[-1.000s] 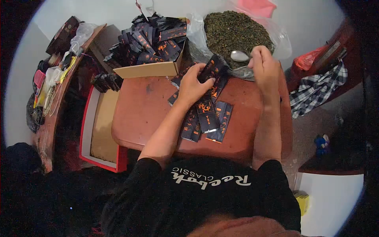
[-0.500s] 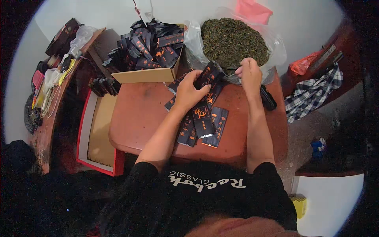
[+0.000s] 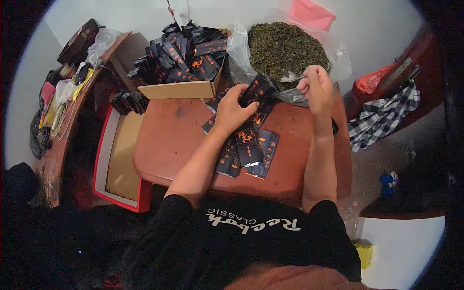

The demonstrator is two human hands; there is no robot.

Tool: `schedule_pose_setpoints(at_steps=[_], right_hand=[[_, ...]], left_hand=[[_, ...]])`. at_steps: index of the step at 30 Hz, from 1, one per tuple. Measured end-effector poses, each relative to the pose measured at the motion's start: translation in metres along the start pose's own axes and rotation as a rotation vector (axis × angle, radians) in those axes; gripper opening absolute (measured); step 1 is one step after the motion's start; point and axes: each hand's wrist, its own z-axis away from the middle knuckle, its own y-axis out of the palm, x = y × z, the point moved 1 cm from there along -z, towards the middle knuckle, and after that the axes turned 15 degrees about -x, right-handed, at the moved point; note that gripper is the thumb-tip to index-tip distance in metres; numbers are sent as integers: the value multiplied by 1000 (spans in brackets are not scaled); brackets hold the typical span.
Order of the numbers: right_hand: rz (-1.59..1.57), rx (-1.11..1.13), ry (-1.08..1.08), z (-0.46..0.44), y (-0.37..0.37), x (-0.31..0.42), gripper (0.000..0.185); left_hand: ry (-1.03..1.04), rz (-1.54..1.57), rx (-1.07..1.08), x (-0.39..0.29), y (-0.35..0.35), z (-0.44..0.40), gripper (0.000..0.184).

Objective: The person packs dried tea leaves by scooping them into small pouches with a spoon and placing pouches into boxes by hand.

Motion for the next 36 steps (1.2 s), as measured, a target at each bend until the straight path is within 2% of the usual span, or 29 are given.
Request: schedule_pose_setpoints(at_steps=[6, 8, 11, 17, 20, 24, 27, 30, 33, 35, 36], right_hand=[[295, 287, -339, 24, 15, 30, 25], [413, 396, -479, 28, 23, 29, 23], [449, 445, -555, 35, 28, 34, 21], [370, 503, -651, 37, 26, 36, 18], [335, 465, -635, 34, 23, 38, 13], [362, 328, -655, 32, 17, 46, 18], [373, 405, -671, 36, 21, 42, 18], [316, 396, -802, 36, 27, 36, 20], [388, 316, -637, 32, 20, 41, 25], [461, 152, -360, 34, 12, 55, 24], [273, 74, -266, 32, 6, 48, 25]], left_hand=[[-89, 70, 49, -12, -6, 0, 52], [-58, 71, 41, -16, -8, 2, 53], [-8, 96, 57, -12, -5, 2, 58], [3, 109, 46, -11, -4, 3, 63], [22, 130, 24, -8, -4, 2, 58], [17, 122, 9, -12, -7, 3, 55], [40, 122, -15, -15, -8, 4, 56], [54, 92, -16, -8, -6, 2, 57], [122, 112, -89, -9, -8, 0, 59], [129, 103, -79, -14, -15, -3, 61], [119, 119, -98, -18, -20, -4, 61]])
